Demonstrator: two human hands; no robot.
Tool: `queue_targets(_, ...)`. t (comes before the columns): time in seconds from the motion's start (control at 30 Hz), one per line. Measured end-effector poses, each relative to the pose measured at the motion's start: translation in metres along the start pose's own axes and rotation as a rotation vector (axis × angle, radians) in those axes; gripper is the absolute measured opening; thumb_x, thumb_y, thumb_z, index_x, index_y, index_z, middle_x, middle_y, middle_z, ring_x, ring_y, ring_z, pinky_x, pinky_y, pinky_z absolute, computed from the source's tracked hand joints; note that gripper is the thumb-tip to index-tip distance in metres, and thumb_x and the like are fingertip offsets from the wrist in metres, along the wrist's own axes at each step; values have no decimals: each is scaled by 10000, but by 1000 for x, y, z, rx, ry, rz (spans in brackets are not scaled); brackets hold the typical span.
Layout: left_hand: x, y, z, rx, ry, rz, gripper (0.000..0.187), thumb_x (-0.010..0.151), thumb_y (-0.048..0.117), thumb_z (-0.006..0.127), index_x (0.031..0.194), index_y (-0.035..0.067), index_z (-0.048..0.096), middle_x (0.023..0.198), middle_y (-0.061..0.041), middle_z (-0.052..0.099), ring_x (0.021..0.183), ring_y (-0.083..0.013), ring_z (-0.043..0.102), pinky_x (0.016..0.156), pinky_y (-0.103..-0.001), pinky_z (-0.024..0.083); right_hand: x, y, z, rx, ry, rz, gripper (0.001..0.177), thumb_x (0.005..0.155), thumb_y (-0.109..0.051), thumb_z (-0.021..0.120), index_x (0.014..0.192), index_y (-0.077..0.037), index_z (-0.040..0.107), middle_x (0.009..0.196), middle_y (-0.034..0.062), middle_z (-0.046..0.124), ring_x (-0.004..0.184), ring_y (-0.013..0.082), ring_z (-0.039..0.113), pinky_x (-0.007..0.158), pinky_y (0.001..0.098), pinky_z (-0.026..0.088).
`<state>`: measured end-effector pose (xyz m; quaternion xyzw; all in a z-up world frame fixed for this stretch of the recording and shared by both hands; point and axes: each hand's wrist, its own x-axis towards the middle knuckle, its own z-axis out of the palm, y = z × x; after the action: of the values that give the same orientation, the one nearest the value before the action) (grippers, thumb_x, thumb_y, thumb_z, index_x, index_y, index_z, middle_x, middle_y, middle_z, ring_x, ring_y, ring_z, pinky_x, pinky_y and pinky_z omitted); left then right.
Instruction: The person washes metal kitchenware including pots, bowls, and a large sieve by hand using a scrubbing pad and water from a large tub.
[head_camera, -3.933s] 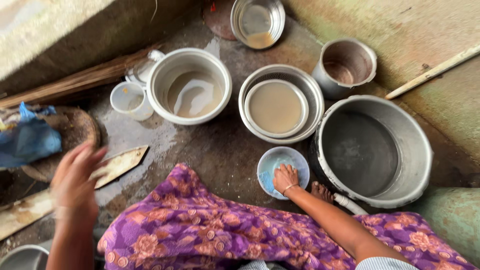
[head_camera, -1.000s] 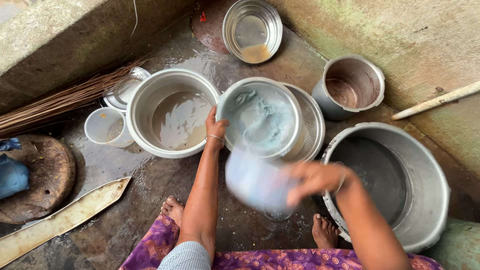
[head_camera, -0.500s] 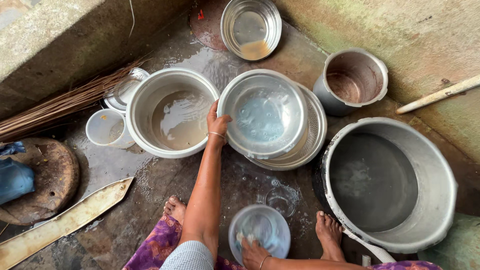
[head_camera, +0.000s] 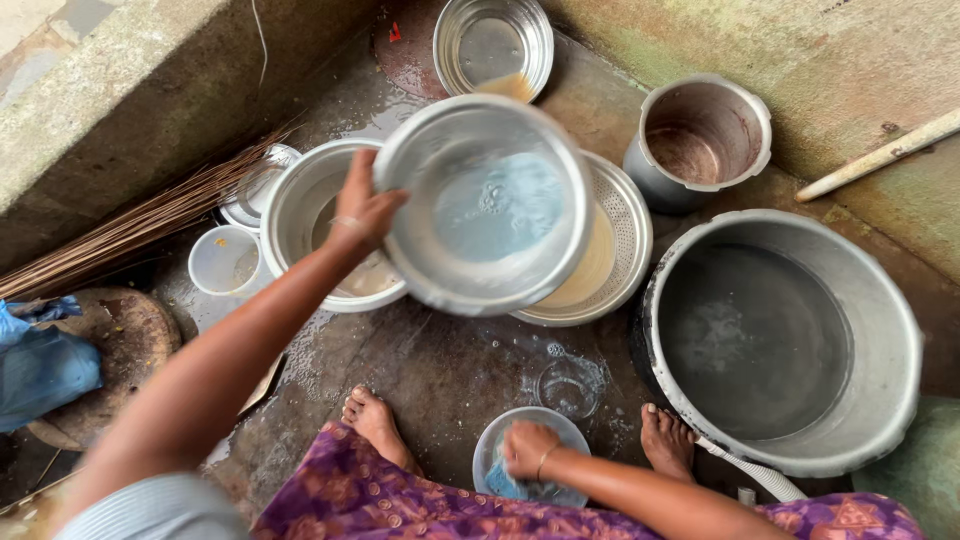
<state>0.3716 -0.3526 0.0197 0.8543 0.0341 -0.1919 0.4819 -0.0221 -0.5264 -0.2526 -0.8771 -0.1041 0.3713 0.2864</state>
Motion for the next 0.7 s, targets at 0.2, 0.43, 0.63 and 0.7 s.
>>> queue_targets(0.2, -87, -102, -59, -1, 128, 241, 587, 846, 93, 690, 1364, 17, 423, 1221, -224, 634, 1088, -308, 650, 917, -432, 537, 34, 52, -93, 764, 46, 51, 164, 855, -268, 706, 855, -104, 693, 837, 14, 689, 779, 134, 639, 742, 344, 538)
queue_targets(0.43, -156, -229, -3, -210, 216, -51, 448, 828, 58, 682, 1231, 21, 490, 1102, -165, 652, 949, -246, 655, 810, -380, 556, 7, 104, -152, 1662, 143, 490, 333, 825, -384, 658, 778, -58, 610, 738, 100, 671, 636, 229, 641, 594, 389, 577)
queue_targets(0.63, -177, -264, 32, -242, 106, -203, 387, 866, 103, 666, 1222, 73, 516, 991, -147, 700, 861, -229, 675, 748, -383, 548, 24, 108, -145, 1593, 218, 657, 517, 824, -597, 637, 887, -88, 703, 684, 45, 664, 541, 176, 614, 470, 326, 484)
queue_targets(0.7, -180, -269, 34, -172, 75, -282, 384, 868, 120, 668, 1223, 95, 526, 972, -134, 721, 848, -237, 711, 744, -389, 552, 37, 129, -145, 1881, 267, 324, 457, 910, -512, 772, 833, -72, 673, 639, 46, 635, 427, 147, 535, 375, 318, 459)
